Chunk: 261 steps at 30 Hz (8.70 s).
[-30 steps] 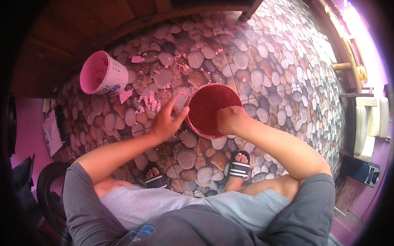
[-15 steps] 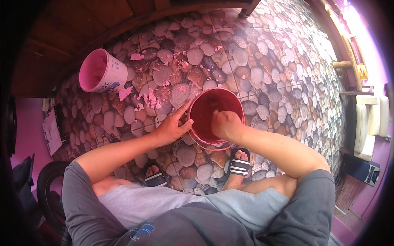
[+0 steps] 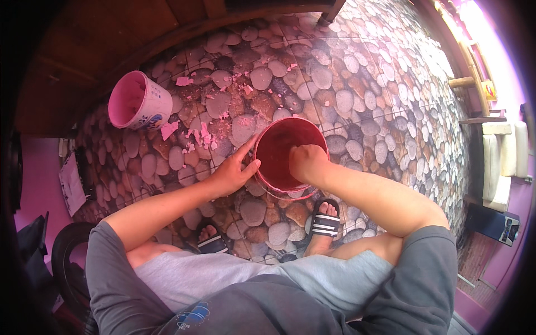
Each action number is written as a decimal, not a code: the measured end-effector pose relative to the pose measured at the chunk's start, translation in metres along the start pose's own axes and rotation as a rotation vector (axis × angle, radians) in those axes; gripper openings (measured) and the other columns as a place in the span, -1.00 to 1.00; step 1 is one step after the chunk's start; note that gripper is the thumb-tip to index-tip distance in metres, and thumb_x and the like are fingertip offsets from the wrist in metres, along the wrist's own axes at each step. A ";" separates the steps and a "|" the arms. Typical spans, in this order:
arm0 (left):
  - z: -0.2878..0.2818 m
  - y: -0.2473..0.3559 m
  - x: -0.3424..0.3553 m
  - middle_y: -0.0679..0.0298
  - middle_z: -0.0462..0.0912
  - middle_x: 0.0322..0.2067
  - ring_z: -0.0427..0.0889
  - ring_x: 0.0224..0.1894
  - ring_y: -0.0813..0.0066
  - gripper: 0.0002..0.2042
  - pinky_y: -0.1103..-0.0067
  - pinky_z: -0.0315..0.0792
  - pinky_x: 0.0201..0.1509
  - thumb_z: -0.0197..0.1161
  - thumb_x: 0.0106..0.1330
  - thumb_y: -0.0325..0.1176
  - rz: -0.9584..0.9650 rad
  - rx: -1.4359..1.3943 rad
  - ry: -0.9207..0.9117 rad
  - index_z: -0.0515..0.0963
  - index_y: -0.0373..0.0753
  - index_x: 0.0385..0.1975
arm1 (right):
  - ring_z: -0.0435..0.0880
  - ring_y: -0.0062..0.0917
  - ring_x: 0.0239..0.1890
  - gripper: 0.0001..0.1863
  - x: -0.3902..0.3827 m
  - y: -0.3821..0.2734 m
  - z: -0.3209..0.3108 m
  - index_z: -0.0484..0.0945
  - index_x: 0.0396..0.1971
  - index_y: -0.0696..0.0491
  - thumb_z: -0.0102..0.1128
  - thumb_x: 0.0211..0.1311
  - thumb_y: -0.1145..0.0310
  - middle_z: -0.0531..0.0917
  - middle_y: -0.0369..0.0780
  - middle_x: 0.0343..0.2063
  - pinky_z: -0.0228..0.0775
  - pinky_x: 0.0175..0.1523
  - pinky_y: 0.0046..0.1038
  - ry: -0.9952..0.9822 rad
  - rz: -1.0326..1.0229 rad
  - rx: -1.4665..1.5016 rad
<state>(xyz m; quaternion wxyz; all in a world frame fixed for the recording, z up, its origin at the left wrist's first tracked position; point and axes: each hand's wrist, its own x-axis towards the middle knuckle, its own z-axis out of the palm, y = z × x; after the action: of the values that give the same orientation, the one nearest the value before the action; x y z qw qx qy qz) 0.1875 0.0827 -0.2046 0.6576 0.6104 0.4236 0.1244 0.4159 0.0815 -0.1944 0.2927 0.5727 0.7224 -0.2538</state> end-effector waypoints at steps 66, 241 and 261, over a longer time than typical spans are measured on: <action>0.026 -0.023 0.005 0.11 0.54 -0.02 0.59 -0.13 0.56 -0.25 0.60 0.55 -0.10 0.18 0.45 -0.28 0.115 -0.052 0.073 -0.14 -0.14 0.50 | 0.74 -0.27 -0.20 -0.68 -0.015 0.015 -0.009 0.54 -0.08 0.24 0.04 0.21 0.42 0.72 -0.03 -0.31 0.58 -0.18 -0.32 -0.006 -0.118 -0.076; -0.044 0.033 0.016 -0.11 0.47 0.19 0.49 0.24 0.16 -0.32 0.44 0.34 0.28 0.30 0.30 -0.15 0.385 0.404 0.449 0.22 -0.28 0.36 | 0.67 -0.15 -0.44 -0.35 -0.072 0.044 -0.067 0.32 0.29 -0.03 -0.03 0.12 0.59 0.61 -0.09 -0.25 0.56 -0.28 -0.19 0.432 -0.256 -0.208; -0.069 0.039 0.031 -0.17 0.50 0.12 0.51 0.18 -0.02 -0.37 0.37 0.37 0.26 0.25 0.31 -0.10 0.327 0.360 0.482 0.31 -0.26 0.32 | 0.68 -0.06 -0.29 -0.50 -0.063 0.044 -0.067 0.49 0.14 -0.03 0.07 0.13 0.48 0.66 -0.06 -0.23 0.55 -0.18 -0.14 0.567 0.049 -0.121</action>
<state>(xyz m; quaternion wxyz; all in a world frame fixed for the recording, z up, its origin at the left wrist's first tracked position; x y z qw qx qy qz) 0.1716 0.1605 -0.1744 0.3917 0.7296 0.4786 0.2919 0.4607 0.0949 -0.1039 0.1187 0.6197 0.7751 -0.0328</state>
